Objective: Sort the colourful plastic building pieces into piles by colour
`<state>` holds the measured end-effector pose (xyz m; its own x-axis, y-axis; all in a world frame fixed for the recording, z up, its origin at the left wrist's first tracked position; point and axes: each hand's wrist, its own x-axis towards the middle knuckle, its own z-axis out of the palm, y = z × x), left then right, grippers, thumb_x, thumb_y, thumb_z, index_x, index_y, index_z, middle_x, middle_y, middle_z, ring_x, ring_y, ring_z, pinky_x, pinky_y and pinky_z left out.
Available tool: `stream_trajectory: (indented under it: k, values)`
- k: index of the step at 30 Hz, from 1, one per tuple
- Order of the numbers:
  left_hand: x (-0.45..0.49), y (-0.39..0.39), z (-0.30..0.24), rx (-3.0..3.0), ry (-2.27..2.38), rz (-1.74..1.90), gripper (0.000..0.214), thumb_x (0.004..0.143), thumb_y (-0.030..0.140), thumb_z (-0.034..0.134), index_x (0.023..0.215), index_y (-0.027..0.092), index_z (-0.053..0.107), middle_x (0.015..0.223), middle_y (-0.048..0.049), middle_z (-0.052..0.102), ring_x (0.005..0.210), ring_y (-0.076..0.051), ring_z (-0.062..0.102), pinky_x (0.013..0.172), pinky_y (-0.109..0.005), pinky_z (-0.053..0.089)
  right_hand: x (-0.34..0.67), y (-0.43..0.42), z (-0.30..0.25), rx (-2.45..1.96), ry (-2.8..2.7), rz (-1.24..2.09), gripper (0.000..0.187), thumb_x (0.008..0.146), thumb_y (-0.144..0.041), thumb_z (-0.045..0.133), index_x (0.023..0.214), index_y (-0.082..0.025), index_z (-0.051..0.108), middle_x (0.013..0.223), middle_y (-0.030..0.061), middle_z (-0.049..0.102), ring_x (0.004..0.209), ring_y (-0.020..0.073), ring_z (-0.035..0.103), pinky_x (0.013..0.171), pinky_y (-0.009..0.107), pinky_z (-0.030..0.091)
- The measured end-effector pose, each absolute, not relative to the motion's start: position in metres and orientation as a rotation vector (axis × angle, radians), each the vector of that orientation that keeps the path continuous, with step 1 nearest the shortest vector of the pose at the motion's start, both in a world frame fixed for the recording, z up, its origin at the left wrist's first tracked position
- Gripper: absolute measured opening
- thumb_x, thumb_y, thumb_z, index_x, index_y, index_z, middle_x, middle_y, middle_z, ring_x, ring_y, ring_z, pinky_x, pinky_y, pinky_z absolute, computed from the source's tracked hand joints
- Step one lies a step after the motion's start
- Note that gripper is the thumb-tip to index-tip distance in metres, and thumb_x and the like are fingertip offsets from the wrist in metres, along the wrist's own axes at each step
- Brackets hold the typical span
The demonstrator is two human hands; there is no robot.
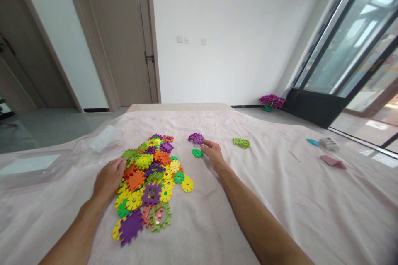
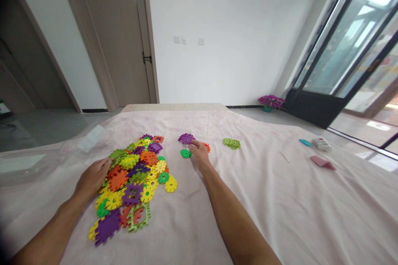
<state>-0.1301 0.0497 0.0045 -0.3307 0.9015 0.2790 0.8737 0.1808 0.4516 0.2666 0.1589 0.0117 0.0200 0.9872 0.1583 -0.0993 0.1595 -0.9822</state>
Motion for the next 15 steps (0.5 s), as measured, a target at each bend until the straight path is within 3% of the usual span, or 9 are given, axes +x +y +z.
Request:
stream_trajectory:
  k: [7,15]
  values:
    - [-0.13,0.049,0.004,1.778,2.362,0.861,0.057,0.095,0.047,0.028,0.116,0.017,0.072,0.13,-0.0113,0.069,0.122,-0.027,0.061,0.103,-0.033,0.045,0.264,0.155,0.018,-0.993,-1.174,1.171,0.045,0.061,-0.027,0.073,0.106,-0.02,0.073,0.115,0.0095,0.073,0.113,0.0267,0.064,0.095,0.039,0.05]
    - [-0.129,0.049,0.006,1.753,2.361,0.863,0.053,0.095,0.045,0.03,0.116,0.018,0.071,0.131,-0.0114,0.068,0.122,-0.028,0.06,0.102,-0.034,0.045,0.248,0.137,0.031,-0.998,-1.641,1.064,0.027,0.071,-0.028,0.069,0.096,-0.018,0.073,0.088,0.0036,0.073,0.075,0.0152,0.064,0.068,0.026,0.049]
